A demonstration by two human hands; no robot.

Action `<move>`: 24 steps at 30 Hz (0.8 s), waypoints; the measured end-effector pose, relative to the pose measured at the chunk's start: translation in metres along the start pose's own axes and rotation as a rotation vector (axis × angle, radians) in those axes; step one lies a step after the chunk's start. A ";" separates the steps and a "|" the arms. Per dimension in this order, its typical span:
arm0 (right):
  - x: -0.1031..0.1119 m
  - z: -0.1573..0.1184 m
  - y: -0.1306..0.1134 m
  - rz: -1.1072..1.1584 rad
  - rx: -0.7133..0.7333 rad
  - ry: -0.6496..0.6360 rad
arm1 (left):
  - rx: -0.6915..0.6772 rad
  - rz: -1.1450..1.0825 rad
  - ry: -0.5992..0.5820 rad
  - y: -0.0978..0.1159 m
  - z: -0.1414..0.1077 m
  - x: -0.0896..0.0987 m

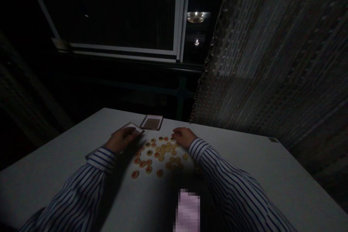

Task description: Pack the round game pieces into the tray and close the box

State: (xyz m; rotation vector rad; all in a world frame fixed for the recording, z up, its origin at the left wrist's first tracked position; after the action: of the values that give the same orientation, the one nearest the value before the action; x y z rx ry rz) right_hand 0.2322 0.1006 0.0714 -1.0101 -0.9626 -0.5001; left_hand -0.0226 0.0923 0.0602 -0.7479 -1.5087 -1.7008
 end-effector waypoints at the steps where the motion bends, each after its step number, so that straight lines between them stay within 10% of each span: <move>1: -0.002 0.007 0.000 -0.020 -0.005 -0.008 | 0.012 0.018 0.001 -0.001 0.004 0.001; 24: -0.050 0.109 0.021 -0.096 -0.148 -0.125 | 0.135 0.161 -0.028 -0.035 0.095 -0.024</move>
State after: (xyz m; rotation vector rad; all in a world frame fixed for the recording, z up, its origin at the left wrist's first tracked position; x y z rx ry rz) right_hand 0.1742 0.2030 0.0398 -1.1423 -1.1020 -0.5997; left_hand -0.0424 0.1909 0.0346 -0.8017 -1.5230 -1.4603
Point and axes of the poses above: each hand's wrist, its own z-axis towards the middle knuckle, its own x-axis out of the back of the hand, y = z × x, the point moved 8 cm from there along z, towards the middle knuckle, and after that the axes turned 8 degrees about x, right-handed, at the moved point
